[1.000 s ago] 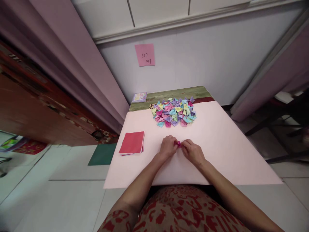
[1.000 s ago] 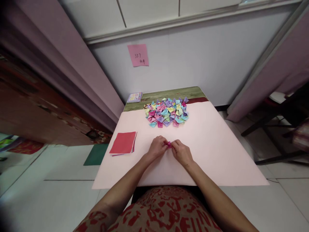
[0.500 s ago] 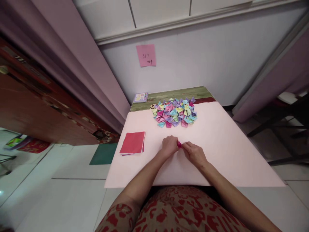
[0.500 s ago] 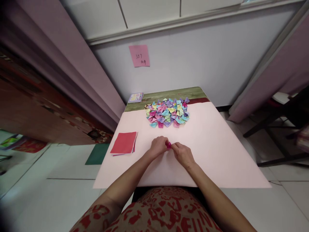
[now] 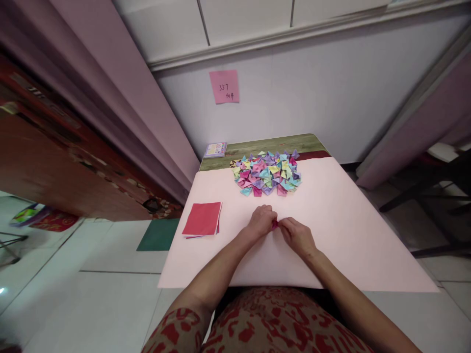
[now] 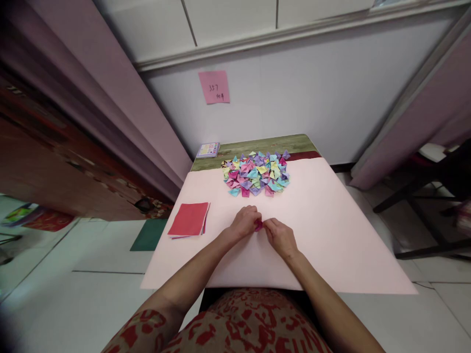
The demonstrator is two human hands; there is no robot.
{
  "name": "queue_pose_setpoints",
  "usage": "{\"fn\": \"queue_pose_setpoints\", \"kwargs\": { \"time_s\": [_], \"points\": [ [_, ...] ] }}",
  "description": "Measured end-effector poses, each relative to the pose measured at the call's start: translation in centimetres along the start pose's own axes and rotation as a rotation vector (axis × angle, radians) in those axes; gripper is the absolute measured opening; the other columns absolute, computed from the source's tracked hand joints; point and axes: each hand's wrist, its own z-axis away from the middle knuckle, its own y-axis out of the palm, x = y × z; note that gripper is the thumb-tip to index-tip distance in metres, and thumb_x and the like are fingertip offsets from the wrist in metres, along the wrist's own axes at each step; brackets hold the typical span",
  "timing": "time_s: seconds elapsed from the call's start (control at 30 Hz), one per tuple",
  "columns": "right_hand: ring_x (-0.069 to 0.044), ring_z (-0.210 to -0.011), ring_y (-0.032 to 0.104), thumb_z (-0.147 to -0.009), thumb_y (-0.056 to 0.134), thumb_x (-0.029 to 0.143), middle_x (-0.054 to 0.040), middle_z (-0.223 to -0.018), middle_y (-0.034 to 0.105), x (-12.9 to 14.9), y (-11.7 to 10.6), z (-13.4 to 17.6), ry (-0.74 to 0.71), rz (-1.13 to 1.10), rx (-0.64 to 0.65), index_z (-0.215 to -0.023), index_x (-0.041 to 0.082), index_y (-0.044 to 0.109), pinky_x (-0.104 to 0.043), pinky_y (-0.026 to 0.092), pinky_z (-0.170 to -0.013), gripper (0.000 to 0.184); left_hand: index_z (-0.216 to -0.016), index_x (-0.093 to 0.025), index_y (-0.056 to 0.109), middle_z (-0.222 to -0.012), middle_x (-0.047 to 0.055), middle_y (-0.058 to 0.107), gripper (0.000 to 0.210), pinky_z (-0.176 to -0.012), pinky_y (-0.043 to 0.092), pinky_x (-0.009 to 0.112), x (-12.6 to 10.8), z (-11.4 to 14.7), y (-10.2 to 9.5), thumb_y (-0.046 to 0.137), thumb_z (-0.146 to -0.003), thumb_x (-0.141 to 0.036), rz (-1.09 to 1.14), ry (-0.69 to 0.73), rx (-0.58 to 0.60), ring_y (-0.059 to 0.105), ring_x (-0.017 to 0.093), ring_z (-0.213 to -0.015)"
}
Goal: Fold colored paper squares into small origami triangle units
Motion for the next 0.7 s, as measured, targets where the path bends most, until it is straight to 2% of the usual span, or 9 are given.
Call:
{"fn": "queue_pose_setpoints", "kwargs": {
  "time_s": [0.23, 0.47, 0.7],
  "points": [
    [-0.016, -0.081, 0.067, -0.096, 0.046, 0.022, -0.0024, -0.094, 0.071, -0.1, 0.4, 0.2, 0.025, -0.084, -0.053, -0.101, 0.025, 0.066, -0.026, 0.048, -0.068, 0.021, -0.054, -0.019, 0.06, -0.071, 0.008, 0.058, 0.026, -0.075, 0.039, 0.038, -0.5, -0.4, 0.7, 0.067, -0.079, -0.014, -0.137, 0.07, 0.009, 0.055, 0.024, -0.081],
    [-0.018, -0.083, 0.068, -0.094, 0.048, 0.022, -0.0033, -0.098, 0.072, -0.5, 0.6, 0.7, 0.072, -0.212, -0.104, -0.105, 0.024, 0.064, -0.03, 0.053, -0.076, 0.02, -0.06, -0.019, 0.059, -0.075, 0.009, 0.06, 0.025, -0.078, 0.038, 0.038, -0.7, -0.3, 1.4, 0.062, -0.082, -0.007, -0.165, 0.111, 0.023, 0.056, 0.024, -0.085],
    [-0.018, -0.085, 0.069, -0.093, 0.05, 0.023, -0.0039, -0.097, 0.072, -1.0, 0.7, 0.5, 0.121, -0.312, -0.135, -0.101, 0.024, 0.066, -0.031, 0.054, -0.077, 0.019, -0.072, -0.016, 0.068, -0.078, 0.01, 0.065, 0.017, -0.077, 0.036, 0.038, -0.7, -1.1, 1.4, 0.059, -0.086, -0.012, -0.371, 0.239, 0.138, 0.057, 0.024, -0.084]
  ]
}}
